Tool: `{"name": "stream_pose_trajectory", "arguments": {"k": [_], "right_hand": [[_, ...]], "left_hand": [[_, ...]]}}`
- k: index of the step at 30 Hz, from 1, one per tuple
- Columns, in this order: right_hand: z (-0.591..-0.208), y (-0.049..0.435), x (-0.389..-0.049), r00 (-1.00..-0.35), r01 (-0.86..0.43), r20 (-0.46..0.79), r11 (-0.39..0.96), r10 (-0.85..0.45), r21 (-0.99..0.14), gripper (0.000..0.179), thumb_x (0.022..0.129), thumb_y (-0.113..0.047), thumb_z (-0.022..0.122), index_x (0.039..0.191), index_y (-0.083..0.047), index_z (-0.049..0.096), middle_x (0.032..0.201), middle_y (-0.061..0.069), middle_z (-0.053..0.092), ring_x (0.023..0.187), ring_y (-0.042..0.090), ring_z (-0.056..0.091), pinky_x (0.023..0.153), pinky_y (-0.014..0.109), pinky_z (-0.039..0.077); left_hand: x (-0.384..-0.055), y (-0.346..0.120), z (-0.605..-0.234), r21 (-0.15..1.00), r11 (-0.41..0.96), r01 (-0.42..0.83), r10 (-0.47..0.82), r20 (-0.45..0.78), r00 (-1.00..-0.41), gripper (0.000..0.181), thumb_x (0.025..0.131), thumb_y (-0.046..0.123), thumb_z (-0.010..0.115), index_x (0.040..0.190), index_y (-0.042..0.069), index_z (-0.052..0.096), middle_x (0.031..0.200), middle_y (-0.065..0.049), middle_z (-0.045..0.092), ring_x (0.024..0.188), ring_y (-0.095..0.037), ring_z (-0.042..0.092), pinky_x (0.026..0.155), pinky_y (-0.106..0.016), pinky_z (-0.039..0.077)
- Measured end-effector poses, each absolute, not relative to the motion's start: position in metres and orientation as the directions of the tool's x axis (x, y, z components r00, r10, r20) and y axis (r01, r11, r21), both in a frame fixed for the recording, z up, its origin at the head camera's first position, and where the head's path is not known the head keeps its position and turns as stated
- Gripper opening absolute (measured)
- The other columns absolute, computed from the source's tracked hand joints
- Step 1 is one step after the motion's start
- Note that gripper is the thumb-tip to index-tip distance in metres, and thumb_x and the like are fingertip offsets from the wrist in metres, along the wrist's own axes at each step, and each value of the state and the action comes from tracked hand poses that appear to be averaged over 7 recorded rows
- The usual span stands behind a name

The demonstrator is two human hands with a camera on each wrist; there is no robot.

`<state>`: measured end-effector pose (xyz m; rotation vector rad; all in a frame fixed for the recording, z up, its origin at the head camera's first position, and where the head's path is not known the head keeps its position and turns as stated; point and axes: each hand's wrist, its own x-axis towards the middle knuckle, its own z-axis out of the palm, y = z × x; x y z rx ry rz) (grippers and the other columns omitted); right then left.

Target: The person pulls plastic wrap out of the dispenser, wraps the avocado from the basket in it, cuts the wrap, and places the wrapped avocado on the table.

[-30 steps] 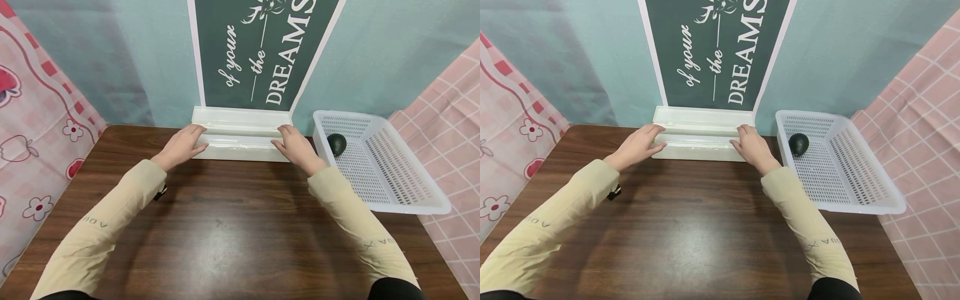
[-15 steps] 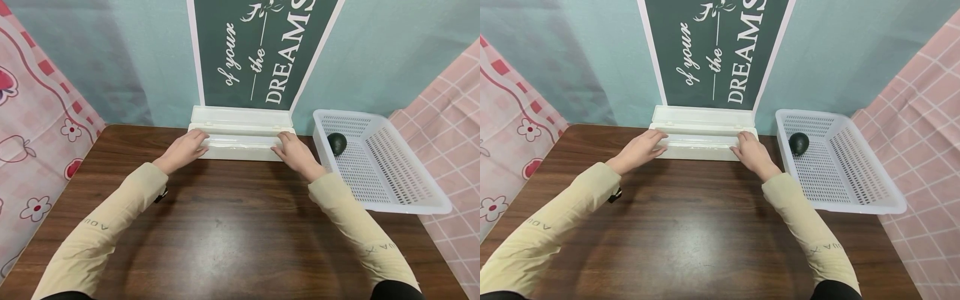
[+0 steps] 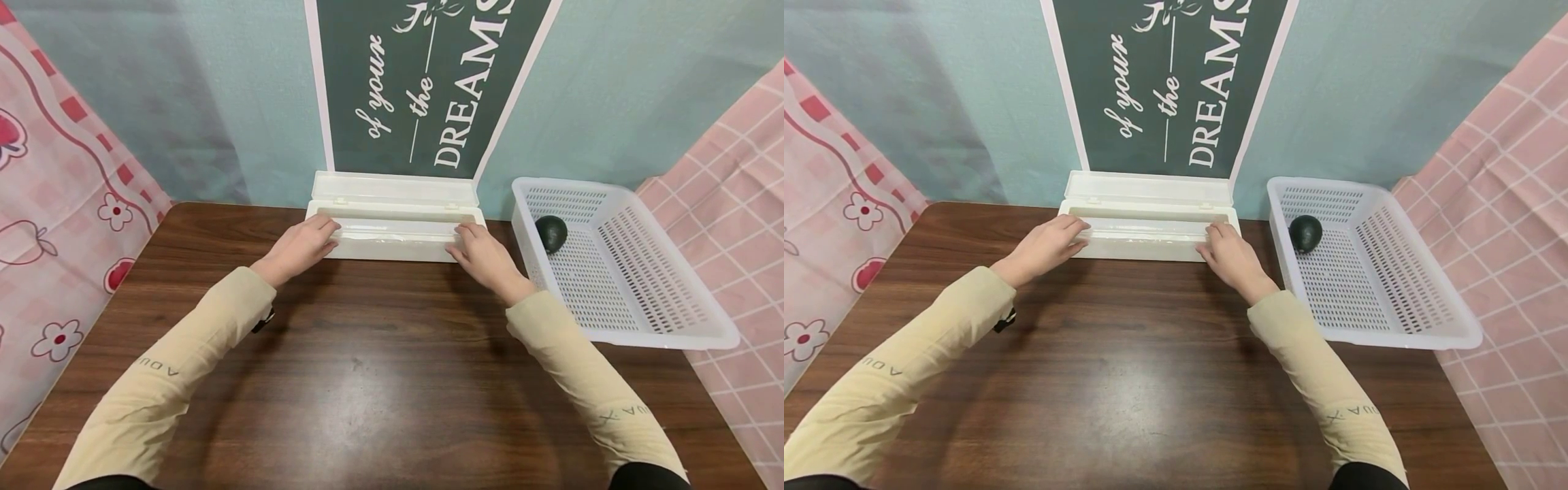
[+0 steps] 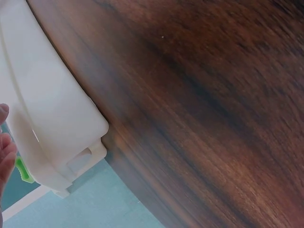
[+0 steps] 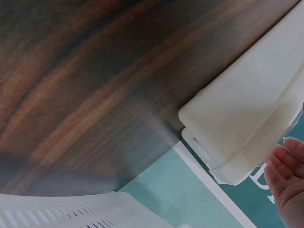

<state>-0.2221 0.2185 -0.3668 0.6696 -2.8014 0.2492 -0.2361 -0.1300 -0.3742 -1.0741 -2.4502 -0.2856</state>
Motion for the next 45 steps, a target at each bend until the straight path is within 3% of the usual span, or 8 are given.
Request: {"name": "stream_pose_trajectory", "arguments": {"k": [20, 35, 45], "right_hand": [[-0.379, 0.226, -0.225, -0.752, -0.558, 0.454, 0.829, -0.479, -0.050, 0.023, 0.080, 0.000, 0.065, 0.101, 0.008, 0.060, 0.100, 0.019, 0.058, 0.096, 0.033, 0.053, 0.082, 0.043, 0.047], [-0.377, 0.227, -0.229, -0.743, -0.565, 0.487, 0.821, -0.459, -0.087, 0.011, 0.083, 0.004, 0.061, 0.093, 0.007, 0.063, 0.092, 0.017, 0.061, 0.090, 0.032, 0.055, 0.080, 0.041, 0.048], [-0.371, 0.227, -0.229, -0.816, -0.507, 0.437, 0.832, -0.379, -0.226, 0.009, 0.086, 0.000, 0.059, 0.091, 0.004, 0.066, 0.092, 0.017, 0.063, 0.091, 0.031, 0.058, 0.080, 0.041, 0.048]], "left_hand": [[-0.238, -0.127, -0.376, -0.056, 0.682, 0.729, 0.663, 0.467, -0.585, 0.007, 0.084, 0.000, 0.060, 0.089, -0.004, 0.062, 0.086, -0.015, 0.058, 0.083, -0.029, 0.055, 0.070, -0.037, 0.050], [-0.242, -0.126, -0.373, -0.071, 0.690, 0.721, 0.670, 0.441, -0.598, 0.010, 0.082, -0.010, 0.057, 0.083, -0.002, 0.063, 0.082, -0.013, 0.059, 0.080, -0.027, 0.054, 0.069, -0.034, 0.049], [-0.243, -0.128, -0.370, -0.046, 0.681, 0.731, 0.675, 0.426, -0.602, 0.014, 0.082, -0.013, 0.055, 0.080, -0.001, 0.062, 0.080, -0.012, 0.058, 0.076, -0.027, 0.053, 0.063, -0.034, 0.048]]}}
